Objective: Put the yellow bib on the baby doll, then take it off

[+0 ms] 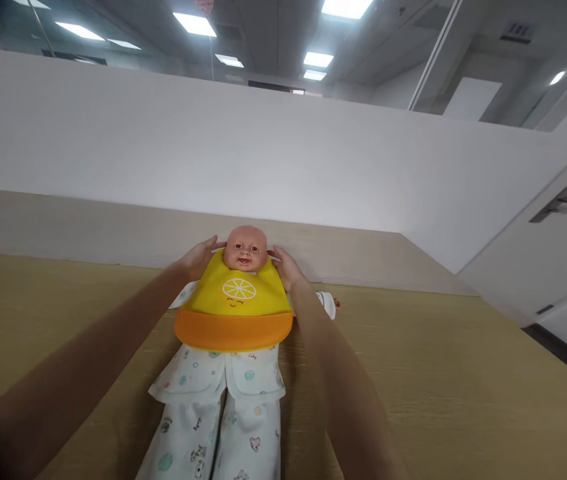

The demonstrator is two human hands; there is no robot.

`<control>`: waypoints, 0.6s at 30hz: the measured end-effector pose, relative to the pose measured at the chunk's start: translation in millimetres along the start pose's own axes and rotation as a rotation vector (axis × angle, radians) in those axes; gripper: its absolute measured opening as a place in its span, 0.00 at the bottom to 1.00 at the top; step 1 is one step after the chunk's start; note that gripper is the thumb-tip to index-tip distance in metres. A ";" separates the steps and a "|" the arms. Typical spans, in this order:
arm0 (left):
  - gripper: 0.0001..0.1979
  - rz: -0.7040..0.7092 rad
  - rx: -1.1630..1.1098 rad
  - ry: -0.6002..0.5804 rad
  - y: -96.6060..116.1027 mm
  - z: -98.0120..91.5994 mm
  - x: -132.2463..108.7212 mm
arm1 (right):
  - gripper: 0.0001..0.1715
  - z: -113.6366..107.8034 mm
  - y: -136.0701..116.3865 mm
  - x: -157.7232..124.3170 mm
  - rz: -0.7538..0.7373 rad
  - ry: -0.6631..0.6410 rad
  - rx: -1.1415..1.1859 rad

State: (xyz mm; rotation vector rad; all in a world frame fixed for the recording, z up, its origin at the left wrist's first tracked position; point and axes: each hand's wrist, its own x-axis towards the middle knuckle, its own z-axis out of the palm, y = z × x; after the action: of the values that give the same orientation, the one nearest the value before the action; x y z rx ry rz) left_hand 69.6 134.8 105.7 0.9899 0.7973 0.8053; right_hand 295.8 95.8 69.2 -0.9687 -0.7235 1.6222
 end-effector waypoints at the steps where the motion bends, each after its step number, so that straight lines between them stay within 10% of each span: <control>1: 0.20 0.010 -0.012 -0.004 1.1 4.0 -5.5 | 0.15 3.3 -1.2 -6.0 -0.013 -0.006 0.006; 18: 0.18 0.163 -0.068 -0.071 -38.8 31.5 -111.3 | 0.21 18.0 41.5 -119.8 -0.299 -0.051 -0.046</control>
State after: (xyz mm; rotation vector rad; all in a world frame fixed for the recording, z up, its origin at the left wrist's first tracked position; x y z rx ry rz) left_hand 52.4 14.1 102.7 1.0262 0.6300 0.9268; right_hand 273.2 -30.3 70.6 -0.8110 -0.8986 1.3771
